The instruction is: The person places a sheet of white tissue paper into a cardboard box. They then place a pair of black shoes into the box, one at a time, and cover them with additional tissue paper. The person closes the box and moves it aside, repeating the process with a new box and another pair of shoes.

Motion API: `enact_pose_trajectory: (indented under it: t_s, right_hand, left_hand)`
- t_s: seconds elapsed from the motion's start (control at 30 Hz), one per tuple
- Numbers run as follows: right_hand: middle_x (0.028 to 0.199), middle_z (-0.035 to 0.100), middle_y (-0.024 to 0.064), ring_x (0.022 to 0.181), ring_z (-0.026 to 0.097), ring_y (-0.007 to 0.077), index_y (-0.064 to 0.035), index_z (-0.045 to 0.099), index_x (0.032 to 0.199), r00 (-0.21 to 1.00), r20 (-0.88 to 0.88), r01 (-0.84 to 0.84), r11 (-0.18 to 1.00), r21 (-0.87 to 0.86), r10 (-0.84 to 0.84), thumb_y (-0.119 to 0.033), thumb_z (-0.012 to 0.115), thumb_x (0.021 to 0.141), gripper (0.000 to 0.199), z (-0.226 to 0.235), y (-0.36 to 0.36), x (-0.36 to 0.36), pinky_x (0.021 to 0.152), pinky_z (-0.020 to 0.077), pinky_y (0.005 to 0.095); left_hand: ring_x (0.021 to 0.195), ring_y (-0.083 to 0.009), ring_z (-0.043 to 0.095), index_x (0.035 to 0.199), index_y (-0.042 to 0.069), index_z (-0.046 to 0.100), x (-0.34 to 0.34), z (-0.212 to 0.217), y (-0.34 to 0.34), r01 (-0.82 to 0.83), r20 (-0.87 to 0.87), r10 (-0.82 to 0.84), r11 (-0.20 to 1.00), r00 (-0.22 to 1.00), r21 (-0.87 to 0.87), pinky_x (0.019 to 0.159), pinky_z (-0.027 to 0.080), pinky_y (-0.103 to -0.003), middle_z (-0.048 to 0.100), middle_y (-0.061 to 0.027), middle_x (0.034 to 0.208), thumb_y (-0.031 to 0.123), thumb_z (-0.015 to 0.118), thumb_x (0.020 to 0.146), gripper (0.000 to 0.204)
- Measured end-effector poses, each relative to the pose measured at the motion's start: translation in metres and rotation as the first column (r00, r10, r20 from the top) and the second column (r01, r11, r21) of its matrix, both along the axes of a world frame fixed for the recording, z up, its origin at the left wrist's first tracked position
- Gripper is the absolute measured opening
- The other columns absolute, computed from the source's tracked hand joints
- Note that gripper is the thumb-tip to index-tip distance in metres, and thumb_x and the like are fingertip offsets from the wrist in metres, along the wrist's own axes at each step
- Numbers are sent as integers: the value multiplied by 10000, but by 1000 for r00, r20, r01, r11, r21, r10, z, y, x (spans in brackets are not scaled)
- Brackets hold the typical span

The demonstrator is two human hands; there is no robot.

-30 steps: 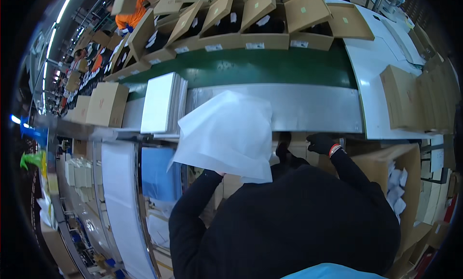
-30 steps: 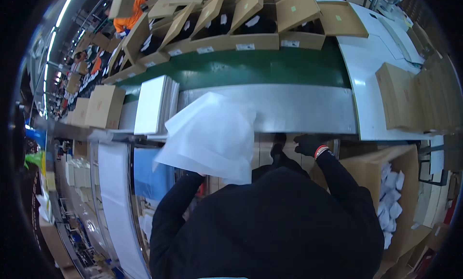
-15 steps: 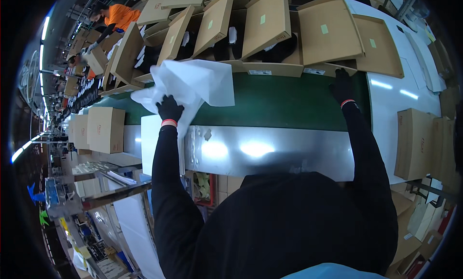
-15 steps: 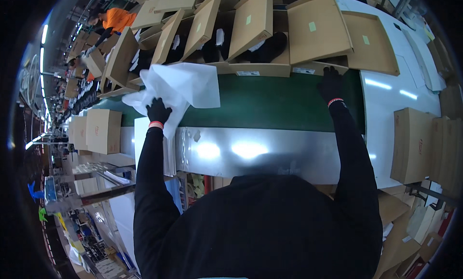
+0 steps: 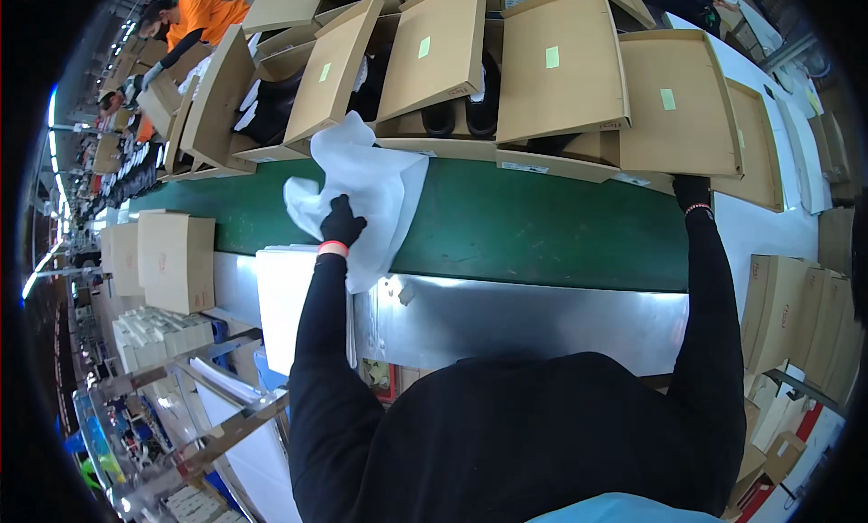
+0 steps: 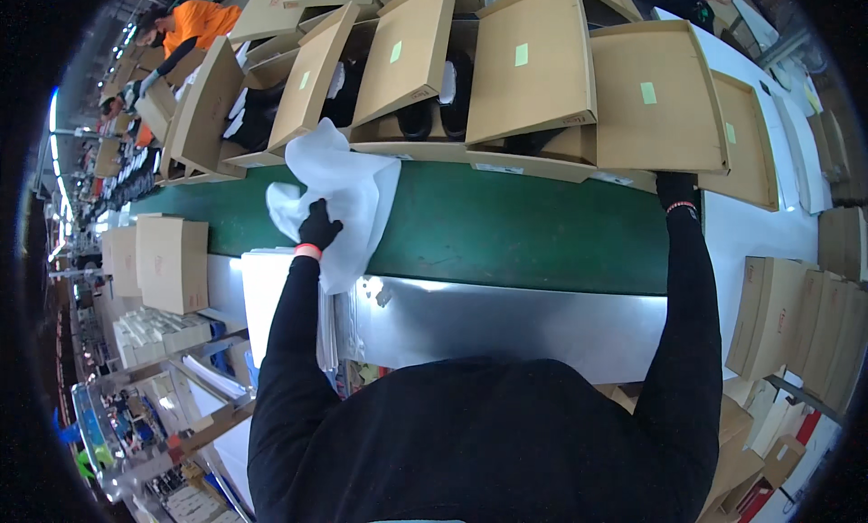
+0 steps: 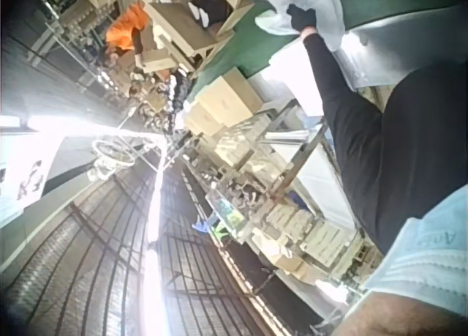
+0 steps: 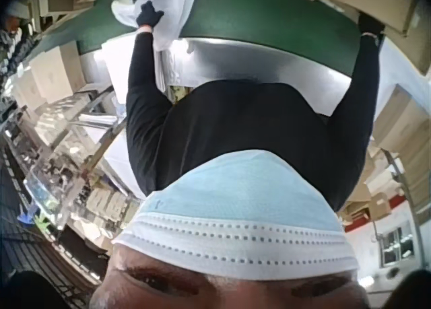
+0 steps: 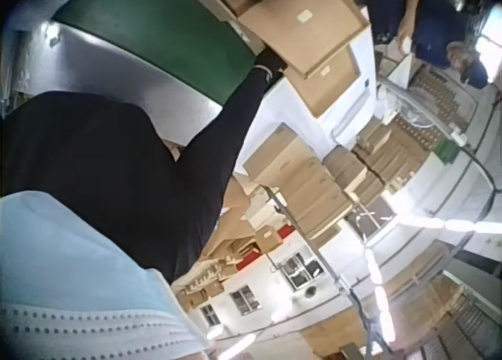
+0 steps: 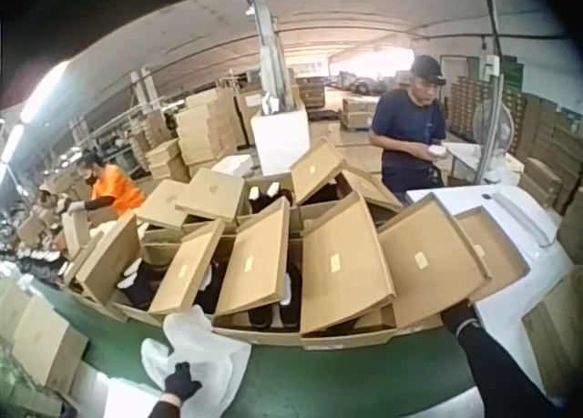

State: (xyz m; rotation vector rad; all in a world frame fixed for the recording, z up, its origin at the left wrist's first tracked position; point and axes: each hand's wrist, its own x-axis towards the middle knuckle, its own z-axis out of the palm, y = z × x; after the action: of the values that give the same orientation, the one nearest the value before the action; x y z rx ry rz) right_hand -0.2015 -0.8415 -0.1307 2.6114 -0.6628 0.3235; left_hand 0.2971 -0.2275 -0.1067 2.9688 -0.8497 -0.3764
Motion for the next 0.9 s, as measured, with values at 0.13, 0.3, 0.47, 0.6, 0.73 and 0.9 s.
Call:
enact_pose_trajectory:
  t_s: [0.13,0.3,0.47,0.6,0.73,0.9]
  right_hand:
    - [926,663,172,898,634,343,-41,650,980,937,-321,256,893,371,-136,-100,602,745,246,69,54,-9,804,506,446]
    - [914,641,172,888,618,341,-58,651,1009,989,-85,145,800,582,-117,-113,629,743,273,96,189,-104,771,491,457]
    - [931,628,218,850,617,380,7,642,1032,990,-85,134,606,784,-110,-177,669,767,324,108,348,-113,752,490,434]
    - [952,641,211,862,637,359,-28,638,1096,967,-204,243,309,920,-152,-221,648,828,330,95,429,-123,768,504,429]
    - [977,663,192,865,658,332,-77,647,1109,960,-48,65,54,996,-277,-202,624,830,307,85,462,-146,760,520,430]
    - [875,684,133,791,670,298,-129,641,1163,995,-96,92,269,959,2,-177,618,820,347,76,437,-162,682,527,404]
  left_hand:
    - [960,-366,629,1341,42,427,22,13,24,-8,-99,-15,973,995,-230,787,504,-474,580,-206,1191,416,697,796,715]
    - [553,-117,590,1349,100,477,-44,92,-37,-10,-190,-141,778,972,-628,534,468,-274,667,-99,1050,187,664,872,519]
    - [600,-45,518,1347,86,488,-170,109,-73,-73,-404,-406,625,820,-777,534,439,-215,652,-29,959,136,629,906,466]
    - [780,-80,572,1295,97,544,-296,119,-129,30,-386,-638,540,666,-841,660,478,-229,623,-41,1007,45,656,864,448]
    - [998,-371,588,1334,116,484,-380,120,-176,565,94,-811,314,577,-763,847,497,-418,505,-181,1255,189,709,785,598]
    - [1004,-394,586,1202,113,576,-398,87,-183,639,-281,-844,531,456,-557,839,499,-442,495,-199,1257,147,671,797,417]
